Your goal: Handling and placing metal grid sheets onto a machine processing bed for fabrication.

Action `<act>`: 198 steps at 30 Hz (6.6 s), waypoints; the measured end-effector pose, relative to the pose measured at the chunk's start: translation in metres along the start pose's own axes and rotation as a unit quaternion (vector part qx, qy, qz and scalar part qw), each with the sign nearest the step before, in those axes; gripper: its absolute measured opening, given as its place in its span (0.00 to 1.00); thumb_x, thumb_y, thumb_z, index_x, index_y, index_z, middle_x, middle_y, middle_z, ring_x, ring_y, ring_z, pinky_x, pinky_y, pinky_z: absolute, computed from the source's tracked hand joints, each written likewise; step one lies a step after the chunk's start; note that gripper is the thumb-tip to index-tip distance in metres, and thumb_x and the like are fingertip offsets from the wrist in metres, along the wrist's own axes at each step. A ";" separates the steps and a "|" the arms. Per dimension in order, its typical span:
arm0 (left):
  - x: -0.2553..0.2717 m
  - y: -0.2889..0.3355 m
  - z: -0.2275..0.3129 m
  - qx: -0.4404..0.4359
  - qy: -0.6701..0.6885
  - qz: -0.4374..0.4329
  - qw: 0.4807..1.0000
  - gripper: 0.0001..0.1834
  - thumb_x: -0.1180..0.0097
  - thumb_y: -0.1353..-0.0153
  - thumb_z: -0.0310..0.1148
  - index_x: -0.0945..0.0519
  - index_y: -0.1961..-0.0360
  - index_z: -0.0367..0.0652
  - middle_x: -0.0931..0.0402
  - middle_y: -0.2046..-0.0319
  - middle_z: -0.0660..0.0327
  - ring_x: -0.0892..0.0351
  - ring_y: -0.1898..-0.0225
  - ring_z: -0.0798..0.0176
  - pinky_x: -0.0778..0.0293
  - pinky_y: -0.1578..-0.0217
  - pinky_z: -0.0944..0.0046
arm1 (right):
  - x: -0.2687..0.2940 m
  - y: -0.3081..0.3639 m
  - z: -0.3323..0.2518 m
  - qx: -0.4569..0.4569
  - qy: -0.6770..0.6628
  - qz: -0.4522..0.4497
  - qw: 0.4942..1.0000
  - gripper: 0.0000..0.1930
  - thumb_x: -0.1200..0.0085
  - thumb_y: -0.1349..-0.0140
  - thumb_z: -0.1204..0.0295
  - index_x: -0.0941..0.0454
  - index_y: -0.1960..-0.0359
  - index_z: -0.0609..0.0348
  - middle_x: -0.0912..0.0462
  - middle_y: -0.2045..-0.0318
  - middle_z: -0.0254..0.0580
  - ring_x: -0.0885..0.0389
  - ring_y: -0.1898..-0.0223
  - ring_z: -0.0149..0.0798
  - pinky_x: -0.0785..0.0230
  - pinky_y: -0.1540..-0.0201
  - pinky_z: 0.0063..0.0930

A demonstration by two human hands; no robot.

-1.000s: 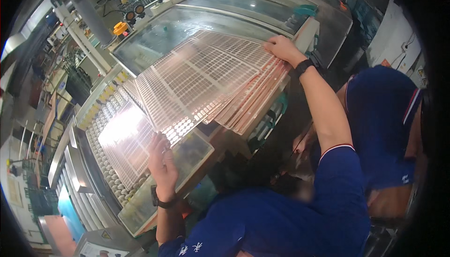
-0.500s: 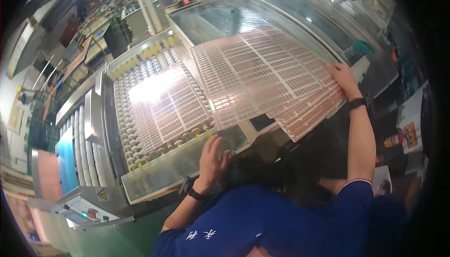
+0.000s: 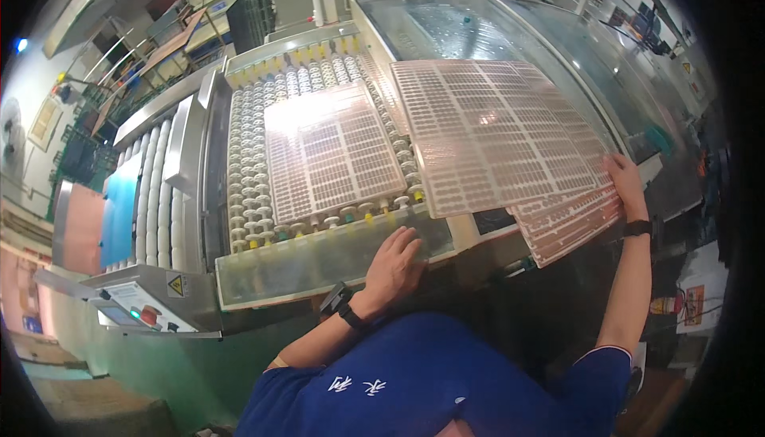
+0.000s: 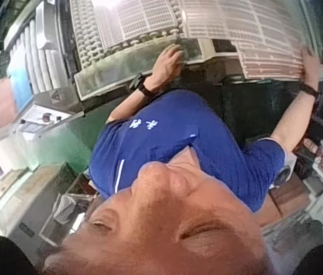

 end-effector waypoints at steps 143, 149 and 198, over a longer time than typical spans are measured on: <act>0.157 -0.053 -0.325 0.439 -0.280 -0.151 0.840 0.47 0.48 0.38 0.63 0.33 0.34 0.30 0.44 0.31 0.30 0.51 0.26 0.33 0.53 0.27 0.43 | 0.004 -0.002 0.003 0.012 0.041 0.066 0.997 0.28 0.45 0.33 0.53 0.20 0.49 0.72 0.14 0.55 0.54 0.17 0.51 0.47 0.30 0.47 0.37; 0.159 -0.057 -0.367 0.466 -0.278 -0.056 0.838 0.47 0.46 0.41 0.62 0.33 0.33 0.32 0.40 0.32 0.31 0.47 0.27 0.34 0.53 0.27 0.45 | 0.003 -0.004 -0.002 0.035 0.056 0.062 0.996 0.27 0.45 0.33 0.55 0.20 0.50 0.73 0.14 0.57 0.56 0.17 0.53 0.49 0.30 0.49 0.37; 0.076 -0.063 0.036 -0.045 -0.017 0.136 0.990 0.25 0.52 0.34 0.25 0.30 0.36 0.30 0.32 0.35 0.40 0.35 0.30 0.41 0.42 0.31 0.49 | -0.001 -0.014 0.021 0.015 0.014 0.043 0.999 0.17 0.48 0.35 0.61 0.20 0.63 0.66 0.18 0.72 0.43 0.20 0.70 0.37 0.28 0.64 0.39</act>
Point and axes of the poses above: each hand's wrist, its own y-axis away from the middle knuckle, its own x-axis out of the back of the hand, z = x × y, the point moved 10 cm from there along -y, towards the middle knuckle
